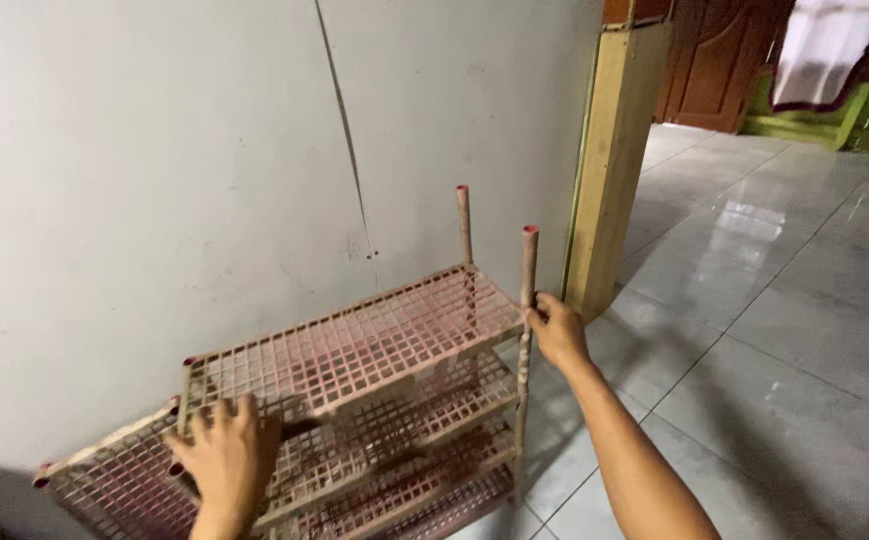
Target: The person assembles a multi-tier plastic storage rack by inserting vertical poles into the grid shelves and attaching curved handles to the top. The person repeatedly adjusts the components and repositions the rack during the process.
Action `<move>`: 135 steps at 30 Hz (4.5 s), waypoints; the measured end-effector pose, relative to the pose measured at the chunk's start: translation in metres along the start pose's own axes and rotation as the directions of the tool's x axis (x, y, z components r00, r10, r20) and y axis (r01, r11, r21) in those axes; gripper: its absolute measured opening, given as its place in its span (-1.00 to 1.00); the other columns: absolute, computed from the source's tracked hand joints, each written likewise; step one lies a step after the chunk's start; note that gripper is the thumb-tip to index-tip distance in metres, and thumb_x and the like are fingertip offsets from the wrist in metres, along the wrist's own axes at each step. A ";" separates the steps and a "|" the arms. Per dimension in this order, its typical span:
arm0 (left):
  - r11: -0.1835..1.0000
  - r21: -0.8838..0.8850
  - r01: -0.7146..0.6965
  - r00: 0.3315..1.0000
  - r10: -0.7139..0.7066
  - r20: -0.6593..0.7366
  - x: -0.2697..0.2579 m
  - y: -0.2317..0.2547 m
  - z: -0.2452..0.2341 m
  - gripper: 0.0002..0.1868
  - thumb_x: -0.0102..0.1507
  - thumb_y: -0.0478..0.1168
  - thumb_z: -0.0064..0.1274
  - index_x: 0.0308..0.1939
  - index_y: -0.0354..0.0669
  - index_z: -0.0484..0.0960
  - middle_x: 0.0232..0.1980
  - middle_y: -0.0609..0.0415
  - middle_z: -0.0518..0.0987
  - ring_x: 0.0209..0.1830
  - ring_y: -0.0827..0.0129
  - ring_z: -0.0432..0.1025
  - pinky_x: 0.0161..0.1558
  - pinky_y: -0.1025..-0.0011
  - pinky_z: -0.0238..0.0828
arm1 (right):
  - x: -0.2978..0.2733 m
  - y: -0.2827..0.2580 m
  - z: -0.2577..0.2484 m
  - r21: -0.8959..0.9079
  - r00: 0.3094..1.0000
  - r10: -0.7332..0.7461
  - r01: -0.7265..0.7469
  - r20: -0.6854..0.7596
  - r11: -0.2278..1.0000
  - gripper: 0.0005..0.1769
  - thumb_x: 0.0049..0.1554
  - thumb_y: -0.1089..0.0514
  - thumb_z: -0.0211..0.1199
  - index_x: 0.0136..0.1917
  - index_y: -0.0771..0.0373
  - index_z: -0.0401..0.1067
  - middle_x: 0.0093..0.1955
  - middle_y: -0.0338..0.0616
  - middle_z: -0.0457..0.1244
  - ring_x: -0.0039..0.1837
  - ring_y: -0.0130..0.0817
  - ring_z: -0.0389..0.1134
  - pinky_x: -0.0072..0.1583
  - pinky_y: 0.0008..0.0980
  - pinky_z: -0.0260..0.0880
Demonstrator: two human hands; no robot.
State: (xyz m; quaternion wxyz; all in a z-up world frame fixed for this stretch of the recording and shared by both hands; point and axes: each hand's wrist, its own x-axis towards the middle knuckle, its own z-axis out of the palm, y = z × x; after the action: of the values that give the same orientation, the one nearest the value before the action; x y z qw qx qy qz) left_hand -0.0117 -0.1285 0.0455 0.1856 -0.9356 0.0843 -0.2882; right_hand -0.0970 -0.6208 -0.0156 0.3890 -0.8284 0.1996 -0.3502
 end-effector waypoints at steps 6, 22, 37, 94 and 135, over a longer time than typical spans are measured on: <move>0.720 -0.680 -0.139 0.930 0.331 0.161 0.028 0.128 -0.068 -0.62 0.44 0.06 -0.11 0.13 -0.08 0.61 0.08 0.03 0.67 -0.01 0.24 0.59 0.02 0.25 0.65 | 0.002 0.004 0.000 -0.040 0.996 -0.088 0.088 -0.008 0.995 -0.65 0.17 0.09 0.29 0.17 0.30 0.44 0.06 0.09 0.43 0.15 -0.04 0.47 0.12 -0.13 0.44; -0.569 -0.655 0.497 0.697 0.712 -0.089 0.107 0.350 -0.083 -0.53 0.32 -0.17 -0.13 0.33 0.01 0.51 0.04 0.03 0.70 -0.01 0.27 0.62 0.11 0.23 0.59 | 0.002 -0.025 -0.010 -0.011 0.962 -0.126 0.127 -0.244 0.992 -0.57 0.10 0.03 0.42 0.15 0.31 0.48 -0.01 0.00 0.44 0.05 -0.14 0.47 0.05 -0.19 0.44; -0.002 -0.993 -0.117 0.796 0.598 -0.095 0.109 0.364 -0.066 -0.52 0.08 -0.23 0.32 0.11 0.01 0.69 0.01 0.06 0.73 0.02 0.21 0.60 0.07 0.30 0.48 | 0.062 -0.056 0.020 0.254 0.979 0.054 -0.003 -0.197 0.967 -0.45 0.20 -0.15 0.37 -0.32 0.30 0.28 -0.46 -0.26 0.10 -0.36 -0.42 0.12 -0.27 -0.29 0.19; -0.007 -0.996 -0.086 0.837 0.542 -0.076 0.105 0.355 -0.074 -0.57 0.11 -0.12 0.35 0.07 0.02 0.70 -0.06 0.07 0.74 -0.05 0.23 0.63 0.02 0.28 0.52 | 0.090 -0.049 -0.014 0.691 0.872 -0.084 -0.320 0.482 0.648 -0.61 0.23 0.06 0.22 -0.36 0.07 0.14 -0.47 -0.39 -0.03 -0.43 -0.57 0.01 -0.35 -0.48 0.00; -0.056 -0.998 -0.035 0.838 0.543 -0.060 0.103 0.354 -0.076 -0.59 0.09 -0.19 0.34 0.05 0.05 0.73 -0.08 0.07 0.75 -0.08 0.30 0.65 -0.01 0.35 0.55 | 0.091 -0.047 -0.025 0.769 0.833 -0.193 -0.357 0.519 0.530 -0.63 0.25 0.10 0.17 -0.36 0.09 0.14 -0.51 -0.38 -0.06 -0.46 -0.53 -0.07 -0.35 -0.44 -0.02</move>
State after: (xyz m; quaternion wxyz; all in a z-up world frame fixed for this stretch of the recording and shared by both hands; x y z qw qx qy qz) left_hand 0.0115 -0.5031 0.0162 -0.4473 -0.7825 0.4258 0.0794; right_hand -0.0513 -0.6594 0.0714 0.7956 -0.5871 -0.0735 -0.1303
